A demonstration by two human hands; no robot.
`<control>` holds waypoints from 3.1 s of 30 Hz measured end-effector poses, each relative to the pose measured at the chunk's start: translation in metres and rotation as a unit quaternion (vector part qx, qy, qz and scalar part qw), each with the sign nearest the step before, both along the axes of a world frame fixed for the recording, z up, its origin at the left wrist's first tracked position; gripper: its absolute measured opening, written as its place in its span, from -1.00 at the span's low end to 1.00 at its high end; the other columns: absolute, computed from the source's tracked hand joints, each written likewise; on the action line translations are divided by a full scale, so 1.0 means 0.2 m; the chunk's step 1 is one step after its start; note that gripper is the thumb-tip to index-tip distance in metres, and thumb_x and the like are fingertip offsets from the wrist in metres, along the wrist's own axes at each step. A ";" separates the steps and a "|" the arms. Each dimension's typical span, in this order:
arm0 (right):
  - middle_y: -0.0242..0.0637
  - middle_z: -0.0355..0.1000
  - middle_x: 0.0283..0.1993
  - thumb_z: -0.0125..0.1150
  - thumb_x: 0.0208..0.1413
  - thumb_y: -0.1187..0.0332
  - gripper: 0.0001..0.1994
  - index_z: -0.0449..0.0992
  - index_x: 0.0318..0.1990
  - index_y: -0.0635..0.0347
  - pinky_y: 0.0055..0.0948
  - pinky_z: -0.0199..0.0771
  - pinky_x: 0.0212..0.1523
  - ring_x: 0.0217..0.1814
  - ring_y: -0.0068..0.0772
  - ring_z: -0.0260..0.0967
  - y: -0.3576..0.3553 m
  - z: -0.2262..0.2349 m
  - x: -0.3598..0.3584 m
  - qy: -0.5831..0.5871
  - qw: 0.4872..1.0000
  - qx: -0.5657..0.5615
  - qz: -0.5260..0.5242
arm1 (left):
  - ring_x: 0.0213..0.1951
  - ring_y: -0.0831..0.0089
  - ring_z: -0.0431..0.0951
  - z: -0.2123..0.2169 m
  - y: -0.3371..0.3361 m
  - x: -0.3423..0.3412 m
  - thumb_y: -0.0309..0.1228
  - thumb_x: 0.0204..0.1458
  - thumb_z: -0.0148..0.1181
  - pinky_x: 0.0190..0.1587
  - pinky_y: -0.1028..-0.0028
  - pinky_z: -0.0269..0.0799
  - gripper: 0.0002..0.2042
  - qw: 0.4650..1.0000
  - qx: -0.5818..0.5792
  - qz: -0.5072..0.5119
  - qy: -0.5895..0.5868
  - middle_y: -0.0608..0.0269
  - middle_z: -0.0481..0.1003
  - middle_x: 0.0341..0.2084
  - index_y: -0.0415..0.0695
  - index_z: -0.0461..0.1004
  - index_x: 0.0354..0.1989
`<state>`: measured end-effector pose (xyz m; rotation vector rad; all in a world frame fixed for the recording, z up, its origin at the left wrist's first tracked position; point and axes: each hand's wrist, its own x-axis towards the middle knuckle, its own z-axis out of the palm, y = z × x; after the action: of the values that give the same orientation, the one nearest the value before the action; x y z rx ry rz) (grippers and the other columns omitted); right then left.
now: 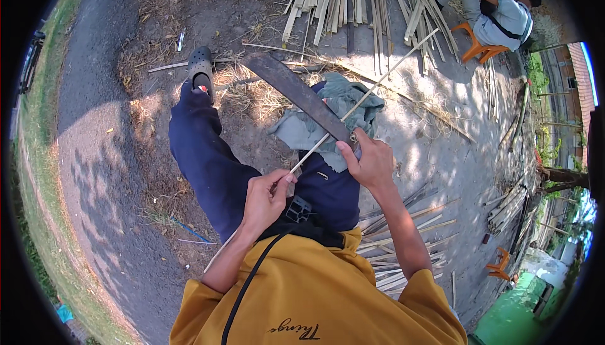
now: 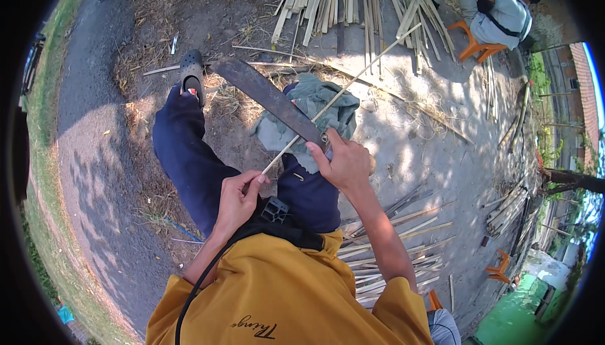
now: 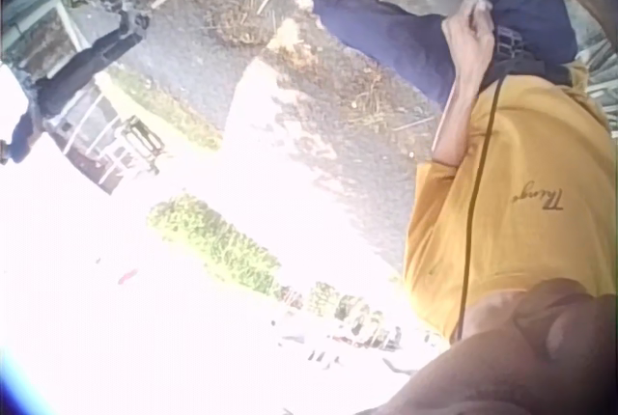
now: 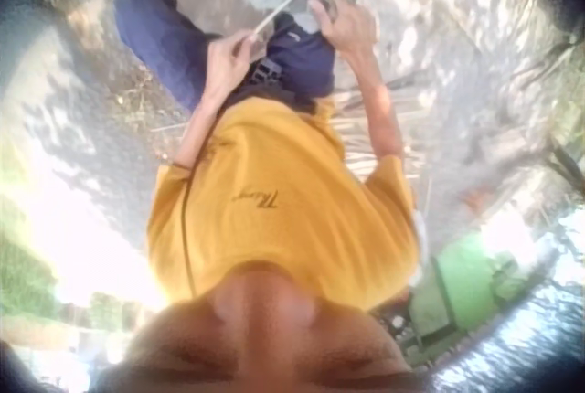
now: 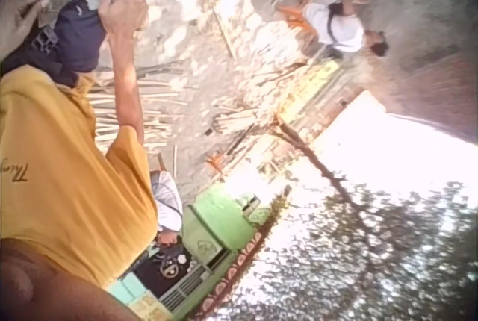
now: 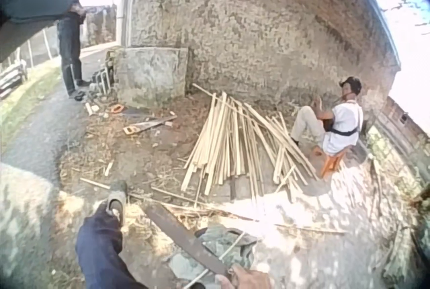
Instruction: The person shaves thin strips of wood using a large blade, holding the wood against their lap and pulling the blade along the length to remove material.
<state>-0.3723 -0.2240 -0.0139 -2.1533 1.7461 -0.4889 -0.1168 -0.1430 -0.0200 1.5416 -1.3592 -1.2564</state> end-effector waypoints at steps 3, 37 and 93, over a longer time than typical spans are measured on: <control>0.07 0.54 -0.51 0.21 0.28 -0.21 -0.44 0.57 -0.05 0.21 0.04 0.49 -0.45 -0.48 0.21 0.55 0.02 -0.01 0.00 0.008 1.000 -0.018 -0.006 | -0.63 0.65 0.27 0.12 0.20 0.13 -0.58 0.27 0.23 -0.56 0.49 0.11 -0.92 0.998 0.014 0.028 -0.045 0.24 0.55 -0.60 -0.28 0.64 -0.25; -0.42 0.26 -0.59 0.45 0.18 0.14 -0.55 0.41 0.03 0.24 -0.46 0.06 -0.51 -0.56 -0.63 0.10 0.05 0.01 -0.12 -0.247 0.961 -0.075 -0.100 | -0.50 0.80 0.21 0.52 0.40 1.51 -0.30 0.37 0.26 -0.47 0.60 0.05 -0.81 0.933 -0.034 0.266 -0.239 0.53 0.52 -0.43 -0.15 0.63 -0.07; -0.46 0.42 -0.63 0.45 0.20 0.00 -0.60 0.74 -0.34 0.23 -0.46 0.17 -0.47 -0.57 -0.61 0.30 -0.88 0.27 -0.93 -0.172 0.977 -0.026 -0.120 | -0.63 0.61 0.35 0.22 -0.77 1.78 -0.04 0.41 0.15 -0.52 0.42 0.24 -0.49 0.869 -0.178 0.163 -0.433 0.34 0.34 -0.75 -0.25 0.54 -0.46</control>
<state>-0.5587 -0.3996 0.0392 -1.7629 1.8124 -0.9188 0.2392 -0.2964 0.0237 2.0278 -1.6241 -0.0331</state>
